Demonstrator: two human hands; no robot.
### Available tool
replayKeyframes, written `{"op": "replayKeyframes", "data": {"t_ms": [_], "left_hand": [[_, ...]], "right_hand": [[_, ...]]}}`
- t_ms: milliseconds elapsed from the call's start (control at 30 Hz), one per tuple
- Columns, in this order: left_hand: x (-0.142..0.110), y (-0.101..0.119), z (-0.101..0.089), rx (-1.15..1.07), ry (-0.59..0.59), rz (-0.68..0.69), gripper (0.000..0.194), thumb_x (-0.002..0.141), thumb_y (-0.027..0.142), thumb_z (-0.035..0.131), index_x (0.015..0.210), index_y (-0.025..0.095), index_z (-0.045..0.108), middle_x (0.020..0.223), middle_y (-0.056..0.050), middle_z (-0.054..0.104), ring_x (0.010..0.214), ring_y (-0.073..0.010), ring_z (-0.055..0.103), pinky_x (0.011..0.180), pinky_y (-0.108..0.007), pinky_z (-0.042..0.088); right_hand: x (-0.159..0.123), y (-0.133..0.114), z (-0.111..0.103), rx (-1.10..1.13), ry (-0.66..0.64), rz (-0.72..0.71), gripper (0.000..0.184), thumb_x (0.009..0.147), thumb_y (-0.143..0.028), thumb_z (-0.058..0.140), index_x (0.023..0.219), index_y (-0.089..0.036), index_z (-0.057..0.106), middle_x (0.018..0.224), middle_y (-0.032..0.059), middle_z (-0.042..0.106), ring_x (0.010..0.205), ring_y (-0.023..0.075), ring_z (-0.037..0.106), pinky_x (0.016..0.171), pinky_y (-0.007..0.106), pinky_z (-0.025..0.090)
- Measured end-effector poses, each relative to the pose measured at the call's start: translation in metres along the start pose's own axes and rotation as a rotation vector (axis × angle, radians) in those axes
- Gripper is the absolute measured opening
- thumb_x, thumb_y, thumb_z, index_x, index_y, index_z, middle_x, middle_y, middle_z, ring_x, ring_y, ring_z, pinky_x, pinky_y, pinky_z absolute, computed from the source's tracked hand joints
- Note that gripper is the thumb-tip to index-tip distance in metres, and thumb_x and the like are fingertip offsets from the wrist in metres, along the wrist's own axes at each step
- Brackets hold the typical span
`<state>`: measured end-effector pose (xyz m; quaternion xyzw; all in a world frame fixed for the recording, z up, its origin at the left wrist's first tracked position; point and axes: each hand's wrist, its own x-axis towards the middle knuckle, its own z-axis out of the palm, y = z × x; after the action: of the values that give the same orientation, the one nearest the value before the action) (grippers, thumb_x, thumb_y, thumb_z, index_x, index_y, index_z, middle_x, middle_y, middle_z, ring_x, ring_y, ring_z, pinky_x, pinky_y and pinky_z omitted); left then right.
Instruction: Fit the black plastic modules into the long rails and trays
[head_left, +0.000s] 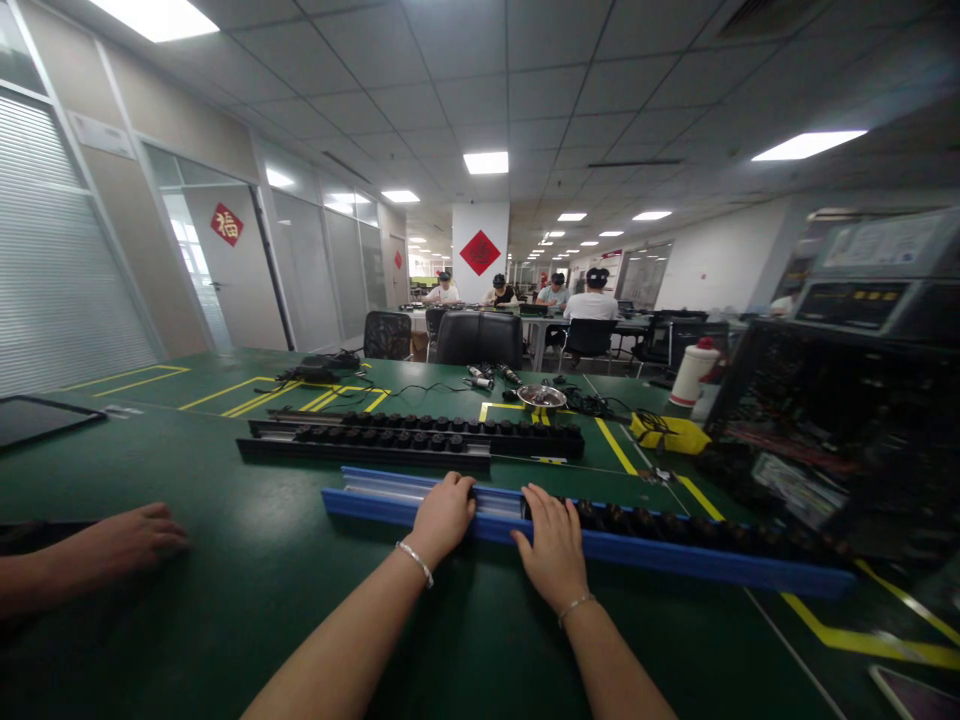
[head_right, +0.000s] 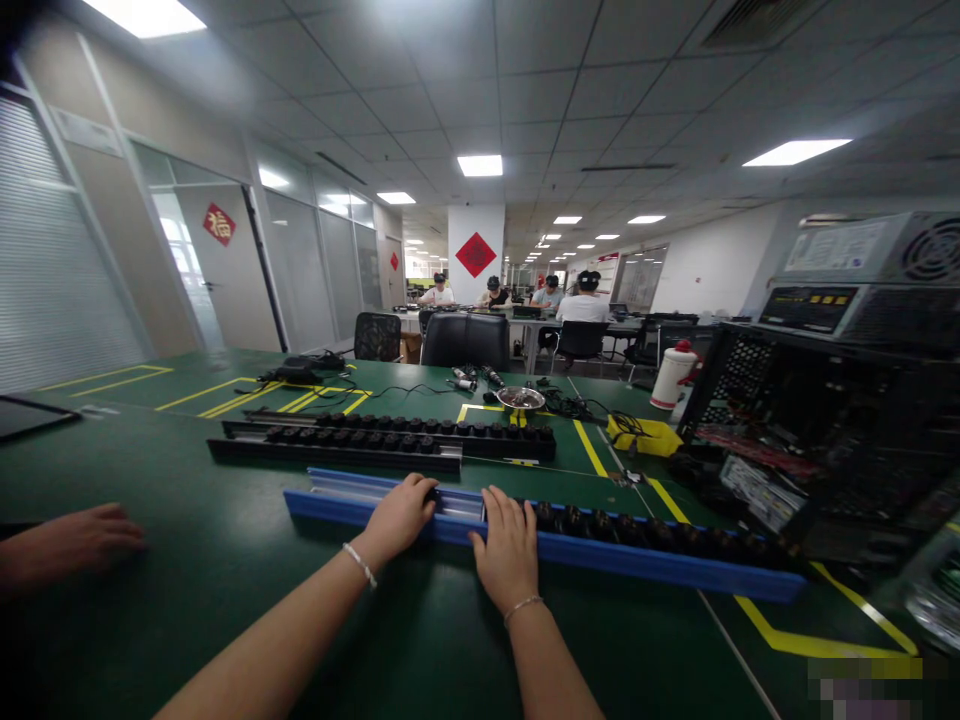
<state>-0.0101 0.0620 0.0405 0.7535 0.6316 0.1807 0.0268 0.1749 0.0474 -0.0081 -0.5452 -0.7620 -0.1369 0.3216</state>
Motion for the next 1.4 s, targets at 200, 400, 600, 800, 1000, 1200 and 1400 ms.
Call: {"op": "replayKeyframes", "data": {"t_ms": [200,400,600,800,1000,1200,1400], "left_hand": [[-0.004,-0.029,-0.010,0.030,0.024,-0.100,0.034,0.081,0.017,0.043,0.113,0.017,0.055,0.112,-0.011,0.055,0.099,-0.0195,0.057,0.088,-0.029,0.041],[-0.008,-0.055,-0.020,0.062,0.053,-0.189,0.036,0.080,0.015,0.042,0.114,0.015,0.051,0.115,-0.013,0.052,0.098,-0.0207,0.058,0.085,-0.031,0.042],[-0.012,-0.075,-0.030,0.124,0.091,-0.305,0.038,0.079,0.014,0.041,0.117,0.017,0.045,0.117,-0.012,0.050,0.092,-0.0196,0.059,0.079,-0.031,0.043],[-0.014,-0.095,-0.035,0.176,0.123,-0.352,0.031,0.079,0.015,0.040,0.109,0.016,0.047,0.110,-0.011,0.053,0.088,-0.0205,0.060,0.074,-0.031,0.044],[-0.015,-0.114,-0.038,0.205,0.144,-0.352,0.026,0.079,0.017,0.039,0.103,0.015,0.048,0.107,-0.011,0.053,0.088,-0.0212,0.060,0.074,-0.031,0.044],[-0.016,-0.126,-0.042,0.220,0.142,-0.412,0.028,0.079,0.019,0.040,0.105,0.016,0.048,0.108,-0.011,0.052,0.087,-0.0214,0.060,0.073,-0.031,0.045],[-0.015,-0.137,-0.047,0.216,0.124,-0.443,0.028,0.079,0.020,0.039,0.104,0.016,0.049,0.107,-0.011,0.053,0.092,-0.0220,0.060,0.077,-0.031,0.044]], "right_hand": [[0.000,0.001,0.001,0.002,0.010,-0.004,0.048,0.079,-0.027,0.048,0.127,-0.019,0.042,0.129,0.0084,0.050,0.119,0.0211,0.042,0.107,0.044,0.016],[0.000,0.000,-0.001,-0.001,0.001,0.004,0.047,0.079,-0.028,0.048,0.126,-0.019,0.043,0.129,0.0082,0.050,0.118,0.0214,0.043,0.107,0.044,0.017],[0.000,0.002,0.000,0.000,-0.003,0.004,0.048,0.080,-0.029,0.047,0.127,-0.020,0.042,0.129,0.0079,0.050,0.119,0.0213,0.042,0.107,0.044,0.017],[0.001,0.002,-0.003,0.035,-0.036,0.012,0.027,0.078,-0.026,0.051,0.105,-0.027,0.057,0.124,0.0036,0.052,0.115,0.0210,0.044,0.106,0.046,0.018],[0.004,-0.001,-0.006,0.054,-0.056,0.038,0.014,0.077,-0.023,0.052,0.086,-0.029,0.061,0.120,0.0014,0.053,0.112,0.0206,0.046,0.105,0.047,0.021],[0.004,0.003,-0.009,0.055,-0.074,0.060,0.015,0.076,-0.022,0.051,0.085,-0.029,0.061,0.118,0.0019,0.052,0.112,0.0216,0.045,0.104,0.049,0.021],[0.002,0.011,-0.013,0.033,-0.066,0.075,0.016,0.075,-0.019,0.051,0.085,-0.028,0.060,0.118,0.0027,0.051,0.113,0.0220,0.043,0.105,0.050,0.020]]}}
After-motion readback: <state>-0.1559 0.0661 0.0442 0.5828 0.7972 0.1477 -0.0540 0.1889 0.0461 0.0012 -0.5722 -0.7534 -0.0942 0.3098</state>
